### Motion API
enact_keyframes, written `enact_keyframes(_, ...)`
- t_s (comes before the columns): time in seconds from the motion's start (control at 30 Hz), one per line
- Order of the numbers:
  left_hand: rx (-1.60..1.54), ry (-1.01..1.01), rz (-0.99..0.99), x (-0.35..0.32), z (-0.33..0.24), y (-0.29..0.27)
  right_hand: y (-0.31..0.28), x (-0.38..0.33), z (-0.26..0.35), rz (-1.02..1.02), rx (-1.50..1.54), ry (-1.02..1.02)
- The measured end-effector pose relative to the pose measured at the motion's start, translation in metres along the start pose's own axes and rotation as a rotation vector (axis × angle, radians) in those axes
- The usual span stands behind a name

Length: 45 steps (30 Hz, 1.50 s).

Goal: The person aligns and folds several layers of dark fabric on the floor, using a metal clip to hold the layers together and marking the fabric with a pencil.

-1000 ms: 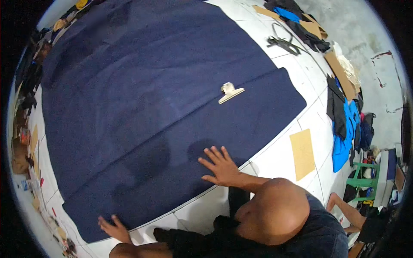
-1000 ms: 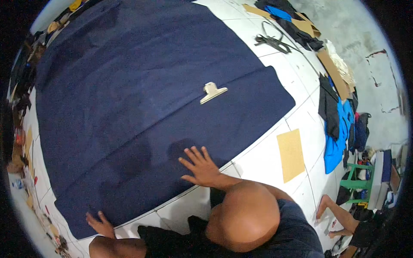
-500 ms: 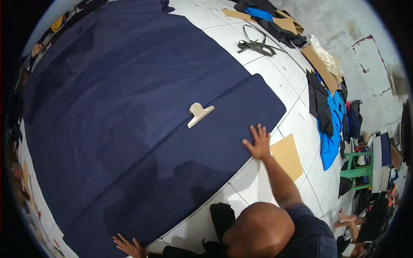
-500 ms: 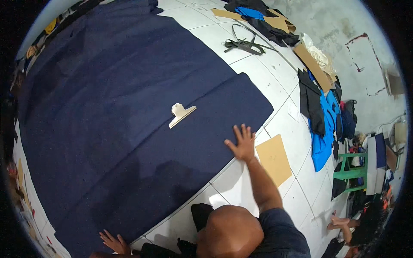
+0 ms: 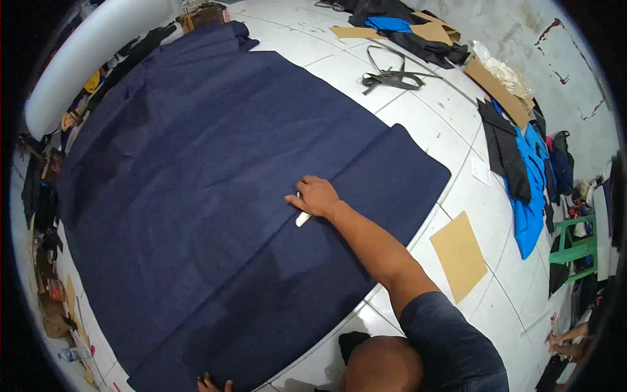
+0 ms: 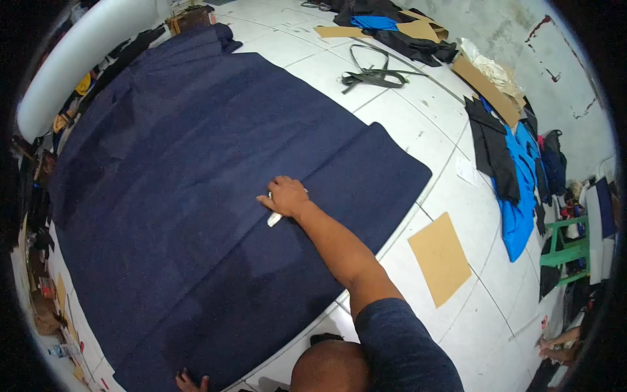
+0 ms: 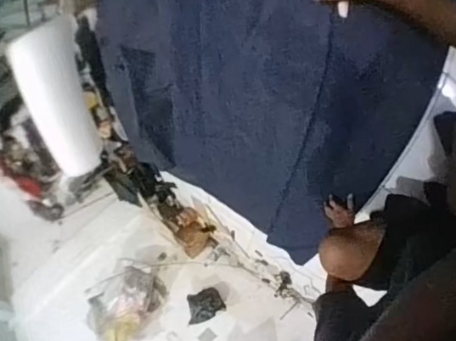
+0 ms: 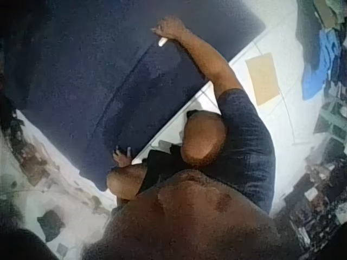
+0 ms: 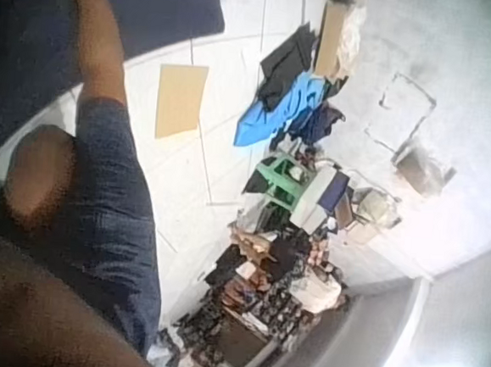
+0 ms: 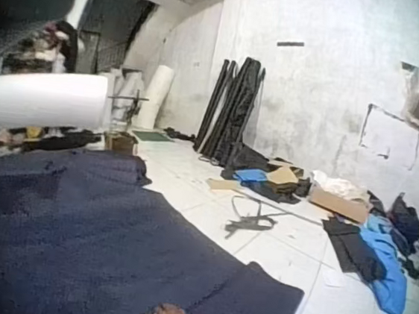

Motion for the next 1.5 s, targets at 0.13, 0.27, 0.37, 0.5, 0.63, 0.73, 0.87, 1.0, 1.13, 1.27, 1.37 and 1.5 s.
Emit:
enact_keyframes(0.13,-0.001,0.083,-0.179,-0.007,0.019,0.005,0.035,0.019,0.004,0.387,0.006,0.129)
enact_keyframes(0.27,-0.020,0.128,-0.220,-0.006,0.013,-0.003,0.025,0.016,0.005,0.213,0.104,0.213)
enact_keyframes(0.37,0.048,0.066,-0.136,-0.005,0.013,0.000,-0.001,0.021,0.002,-0.018,0.271,0.210)
enact_keyframes(0.5,0.064,0.050,-0.130,-0.022,-0.005,-0.011,-0.093,-0.016,0.032,-0.348,0.598,0.204)
enact_keyframes(0.63,0.017,0.111,-0.188,-0.026,-0.010,-0.018,-0.115,-0.115,0.042,-0.120,0.351,0.429)
enact_keyframes(0.73,-0.059,-0.081,-0.101,-0.022,0.002,-0.008,-0.092,-0.222,-0.012,-0.012,0.423,0.742)
enact_keyframes(0.87,-0.398,0.080,-0.352,-0.020,0.015,-0.004,-0.066,-0.386,-0.062,0.074,0.571,1.195)
enact_keyframes(1.0,-0.404,-0.180,-0.688,-0.050,0.079,-0.015,-0.038,-0.464,-0.047,-0.109,1.256,1.452)
enact_keyframes(1.13,-0.652,-1.025,-0.874,-0.110,0.258,0.069,-0.024,-0.462,-0.024,-0.058,1.011,1.555)
enact_keyframes(1.27,-1.826,-0.985,-0.343,-0.077,0.221,0.143,-0.024,-0.451,-0.044,-0.166,1.214,1.384)
enact_keyframes(1.37,-1.977,-0.820,-0.332,-0.063,0.233,0.148,-0.020,-0.419,-0.037,-0.204,1.238,1.418)
enact_keyframes(1.5,-2.069,-0.739,-0.330,-0.062,0.240,0.156,0.001,-0.378,-0.015,-0.061,1.302,1.307)
Point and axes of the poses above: each hand's wrist, its own x-axis towards the middle knuckle, its own y-axis out of the palm, z = x × y, the point moved 9 cm from there along x, towards the middle knuckle, and after that the axes turned 1 degree about -z, right-handed, at the moved point
